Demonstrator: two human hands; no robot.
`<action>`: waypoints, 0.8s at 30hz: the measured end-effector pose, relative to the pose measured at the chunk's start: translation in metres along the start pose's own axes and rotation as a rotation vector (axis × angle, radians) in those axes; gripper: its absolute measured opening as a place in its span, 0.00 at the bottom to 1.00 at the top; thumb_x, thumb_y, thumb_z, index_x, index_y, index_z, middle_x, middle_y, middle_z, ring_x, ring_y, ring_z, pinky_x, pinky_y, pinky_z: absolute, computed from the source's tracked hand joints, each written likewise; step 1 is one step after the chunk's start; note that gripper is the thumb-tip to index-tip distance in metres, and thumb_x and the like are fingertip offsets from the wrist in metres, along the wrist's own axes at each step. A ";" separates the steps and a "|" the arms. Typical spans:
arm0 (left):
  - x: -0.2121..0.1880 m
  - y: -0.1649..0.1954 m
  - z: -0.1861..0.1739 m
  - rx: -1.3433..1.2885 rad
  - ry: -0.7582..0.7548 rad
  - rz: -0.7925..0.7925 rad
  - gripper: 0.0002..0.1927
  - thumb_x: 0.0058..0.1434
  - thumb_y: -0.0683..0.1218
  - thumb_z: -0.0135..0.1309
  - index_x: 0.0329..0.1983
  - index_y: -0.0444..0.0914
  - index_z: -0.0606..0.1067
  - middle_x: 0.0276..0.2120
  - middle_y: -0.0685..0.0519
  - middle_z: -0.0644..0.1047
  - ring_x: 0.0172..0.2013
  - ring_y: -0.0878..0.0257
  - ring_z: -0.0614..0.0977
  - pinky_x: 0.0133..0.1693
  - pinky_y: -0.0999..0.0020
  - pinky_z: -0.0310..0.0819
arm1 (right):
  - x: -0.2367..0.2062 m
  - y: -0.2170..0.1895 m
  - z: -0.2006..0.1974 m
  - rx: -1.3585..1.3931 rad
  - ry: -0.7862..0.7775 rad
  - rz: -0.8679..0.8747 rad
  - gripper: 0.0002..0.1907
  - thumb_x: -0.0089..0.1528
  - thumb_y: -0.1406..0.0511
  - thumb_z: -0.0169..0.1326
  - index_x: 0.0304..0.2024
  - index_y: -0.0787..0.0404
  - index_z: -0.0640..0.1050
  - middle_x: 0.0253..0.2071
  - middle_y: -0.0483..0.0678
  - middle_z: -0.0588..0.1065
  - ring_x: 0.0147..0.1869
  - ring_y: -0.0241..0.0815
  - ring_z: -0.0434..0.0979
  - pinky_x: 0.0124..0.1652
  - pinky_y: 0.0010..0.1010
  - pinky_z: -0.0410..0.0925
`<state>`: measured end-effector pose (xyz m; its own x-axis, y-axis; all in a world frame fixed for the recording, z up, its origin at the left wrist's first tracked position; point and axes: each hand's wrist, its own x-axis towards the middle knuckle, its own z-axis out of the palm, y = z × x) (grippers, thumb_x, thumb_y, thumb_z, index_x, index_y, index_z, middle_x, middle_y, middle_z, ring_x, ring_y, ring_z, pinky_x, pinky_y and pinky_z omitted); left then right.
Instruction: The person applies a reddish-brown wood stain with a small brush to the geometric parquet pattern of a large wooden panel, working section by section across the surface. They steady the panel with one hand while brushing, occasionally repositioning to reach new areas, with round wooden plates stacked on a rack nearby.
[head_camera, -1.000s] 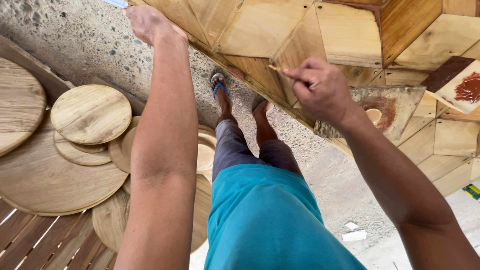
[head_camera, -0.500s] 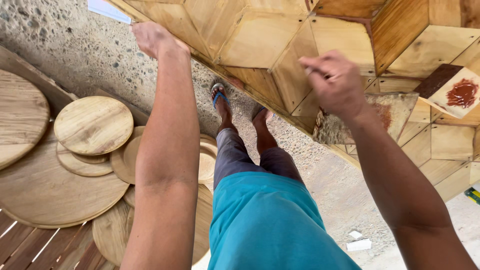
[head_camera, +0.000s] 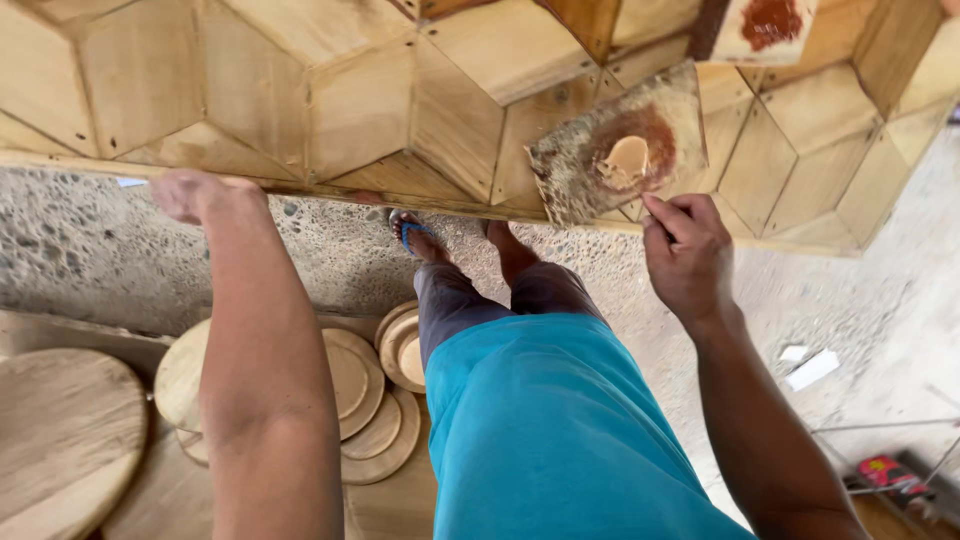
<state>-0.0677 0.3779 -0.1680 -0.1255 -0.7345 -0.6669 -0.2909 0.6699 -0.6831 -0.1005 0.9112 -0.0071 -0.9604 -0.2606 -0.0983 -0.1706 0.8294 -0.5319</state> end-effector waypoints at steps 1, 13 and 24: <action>-0.002 0.001 0.000 0.086 -0.004 0.010 0.16 0.66 0.60 0.42 0.33 0.47 0.73 0.26 0.54 0.74 0.21 0.67 0.70 0.19 0.70 0.62 | -0.010 0.002 0.006 -0.018 0.021 0.029 0.11 0.66 0.70 0.59 0.52 0.61 0.83 0.44 0.53 0.75 0.43 0.46 0.79 0.42 0.36 0.72; -0.023 -0.007 0.001 0.296 -0.003 0.010 0.20 0.73 0.64 0.38 0.31 0.50 0.69 0.23 0.63 0.66 0.19 0.70 0.62 0.20 0.75 0.52 | -0.025 0.024 0.027 0.095 0.055 0.111 0.11 0.67 0.70 0.59 0.52 0.63 0.84 0.44 0.51 0.78 0.41 0.39 0.80 0.40 0.30 0.73; -0.013 -0.010 -0.010 -2.160 0.010 -0.545 0.24 0.73 0.57 0.28 0.41 0.38 0.72 0.27 0.52 0.73 0.24 0.66 0.72 0.19 0.74 0.65 | 0.098 -0.077 0.088 0.222 -0.067 -0.458 0.13 0.69 0.69 0.61 0.56 0.61 0.83 0.41 0.49 0.77 0.41 0.43 0.78 0.41 0.32 0.71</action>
<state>-0.0722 0.3795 -0.1498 0.3039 -0.7571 -0.5783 -0.5759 -0.6296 0.5215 -0.1619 0.7783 -0.0503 -0.7808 -0.6098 0.1362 -0.5124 0.5001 -0.6982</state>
